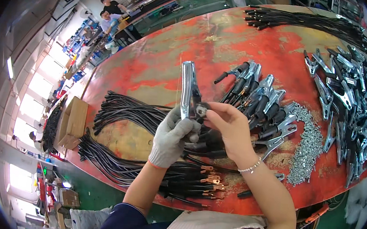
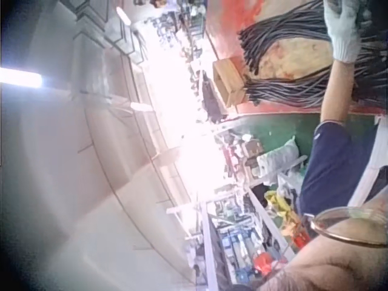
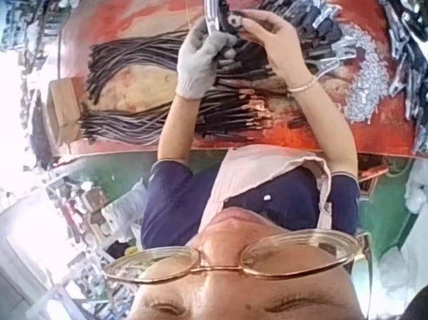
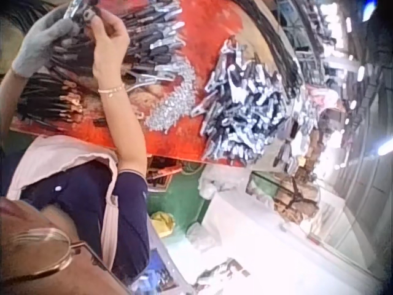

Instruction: Attaching metal battery clamps to heavy-duty insulated wires using an electric screwdriver.

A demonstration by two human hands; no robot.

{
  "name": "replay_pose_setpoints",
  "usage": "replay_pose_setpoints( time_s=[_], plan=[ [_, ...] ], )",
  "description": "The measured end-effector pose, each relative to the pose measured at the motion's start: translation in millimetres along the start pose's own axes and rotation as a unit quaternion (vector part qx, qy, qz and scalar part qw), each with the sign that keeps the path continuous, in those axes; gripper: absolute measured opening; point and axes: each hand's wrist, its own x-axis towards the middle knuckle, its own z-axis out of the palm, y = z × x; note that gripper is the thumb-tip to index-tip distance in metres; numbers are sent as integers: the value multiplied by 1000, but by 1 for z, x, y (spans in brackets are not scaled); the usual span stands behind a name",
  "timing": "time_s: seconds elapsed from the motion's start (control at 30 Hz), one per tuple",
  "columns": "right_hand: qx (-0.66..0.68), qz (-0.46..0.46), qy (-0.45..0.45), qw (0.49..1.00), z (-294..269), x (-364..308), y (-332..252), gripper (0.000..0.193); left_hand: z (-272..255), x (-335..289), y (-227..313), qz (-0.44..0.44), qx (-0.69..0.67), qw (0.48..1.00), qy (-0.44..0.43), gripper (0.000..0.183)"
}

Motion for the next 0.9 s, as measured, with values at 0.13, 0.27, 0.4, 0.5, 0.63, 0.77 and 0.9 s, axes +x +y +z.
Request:
replay_pose_setpoints(
  time_s=[0.13,0.27,0.4,0.5,0.63,0.77,0.9],
  plan=[
    [-38,-10,-5,999,10,7,8,25,1,-3,6,-14,10,1000,3,43],
    [-47,1,-21,999,21,10,13,23,2,-7,8,-20,16,999,36,44],
    [-91,4,-20,996,11,12,14,23,-4,0,8,-62,21,998,-11,51],
    [-86,-1,-54,995,15,12,4,23,3,-8,13,-39,11,999,-22,52],
    [-93,-18,-101,990,12,14,-4,25,5,-7,18,-31,-34,998,-47,53],
    [-209,-141,-90,963,5,1,-26,31,-8,11,4,-22,-58,996,-64,52],
    [-450,-296,23,842,-53,-61,-70,35,-3,15,7,2,-61,998,-11,50]
  ],
)
